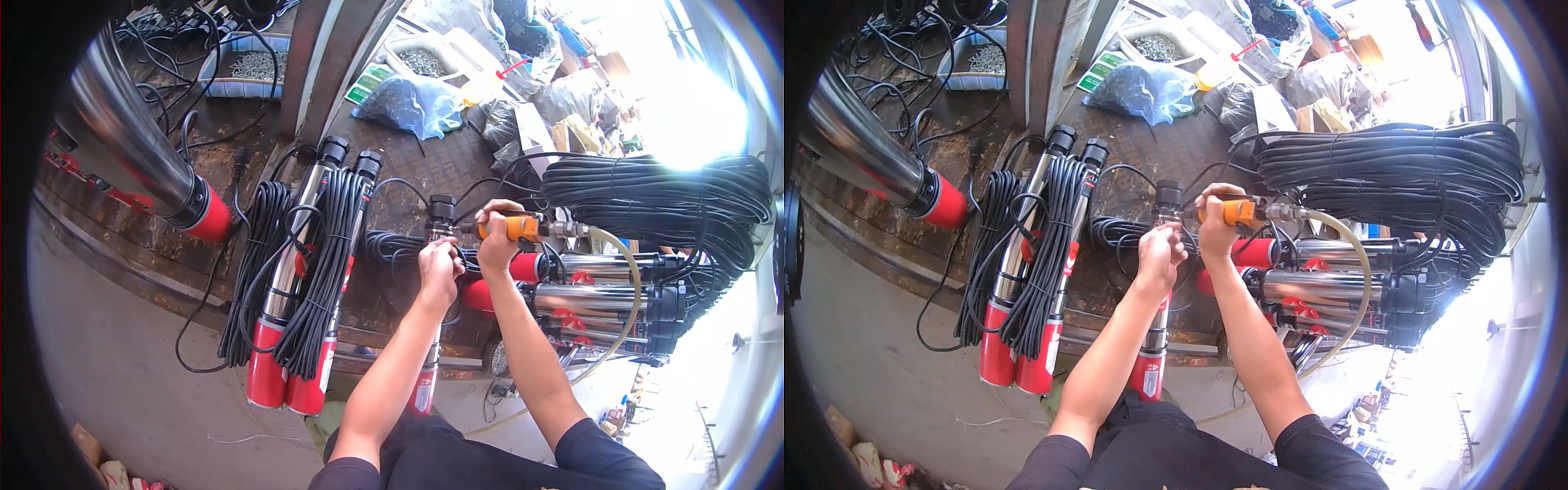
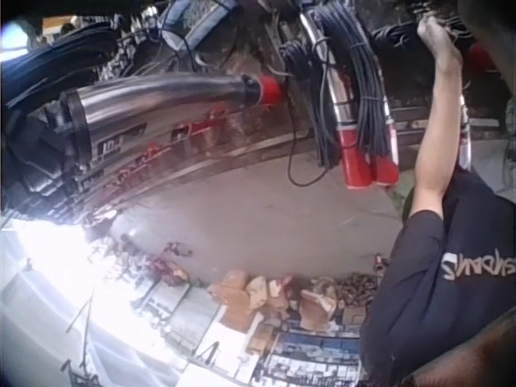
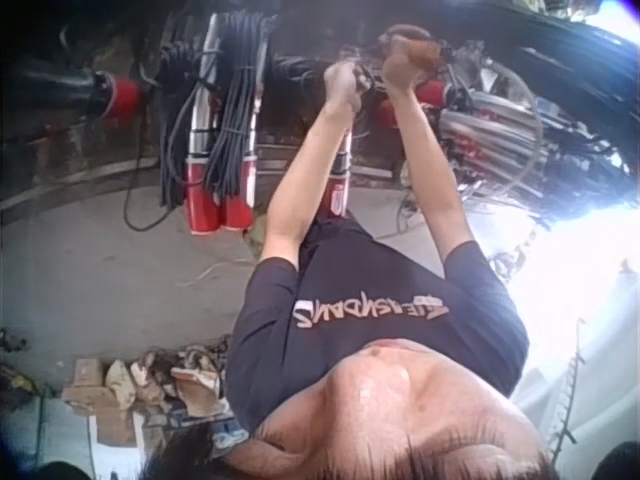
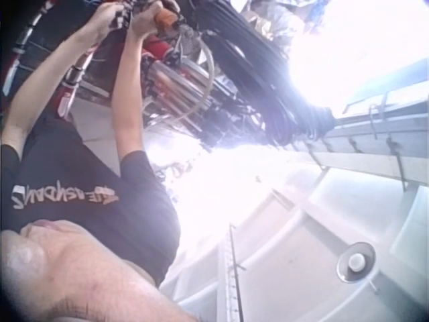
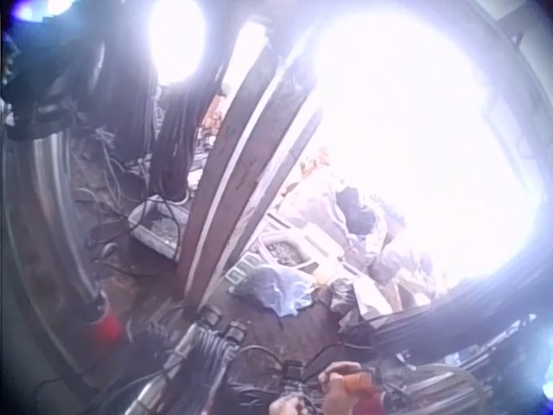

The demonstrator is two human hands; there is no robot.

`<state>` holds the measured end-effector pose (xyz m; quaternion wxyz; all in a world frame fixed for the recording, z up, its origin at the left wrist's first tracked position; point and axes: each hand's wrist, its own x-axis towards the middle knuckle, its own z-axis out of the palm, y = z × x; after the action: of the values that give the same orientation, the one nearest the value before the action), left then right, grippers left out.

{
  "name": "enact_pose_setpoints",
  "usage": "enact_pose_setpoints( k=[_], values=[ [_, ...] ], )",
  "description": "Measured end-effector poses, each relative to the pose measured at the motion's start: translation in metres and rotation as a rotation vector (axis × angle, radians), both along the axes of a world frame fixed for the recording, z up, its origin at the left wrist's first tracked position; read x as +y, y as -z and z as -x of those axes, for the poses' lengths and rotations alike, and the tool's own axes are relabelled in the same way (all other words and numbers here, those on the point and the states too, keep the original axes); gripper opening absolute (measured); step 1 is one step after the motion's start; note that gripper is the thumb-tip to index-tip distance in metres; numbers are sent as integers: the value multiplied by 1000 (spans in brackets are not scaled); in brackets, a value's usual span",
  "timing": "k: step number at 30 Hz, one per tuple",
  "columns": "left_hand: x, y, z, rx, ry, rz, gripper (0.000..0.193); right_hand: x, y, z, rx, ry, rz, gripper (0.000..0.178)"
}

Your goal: The person assembles pump units by attaching components and using a pneumatic tool to secure fasteners while working at a warehouse bench.

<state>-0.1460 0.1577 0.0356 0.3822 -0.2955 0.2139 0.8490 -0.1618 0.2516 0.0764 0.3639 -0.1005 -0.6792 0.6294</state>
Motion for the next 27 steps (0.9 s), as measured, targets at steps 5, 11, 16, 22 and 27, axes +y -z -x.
enact_pose_setpoints(
  k=[5,11,16,22,27],
  values=[
    [0,20,-25,-47,-331,277,13,5,8,3,34,-42,31,14],
    [-14,32,-30,21,-350,245,11,1,11,8,15,-60,-7,15],
    [-17,33,-27,82,-350,151,18,4,20,9,21,-50,46,18],
    [-26,32,-18,-67,-121,-52,17,-11,-7,4,33,19,101,19],
    [-28,29,-13,-92,-3,-236,19,-35,-33,-48,107,35,254,21]
  ],
)
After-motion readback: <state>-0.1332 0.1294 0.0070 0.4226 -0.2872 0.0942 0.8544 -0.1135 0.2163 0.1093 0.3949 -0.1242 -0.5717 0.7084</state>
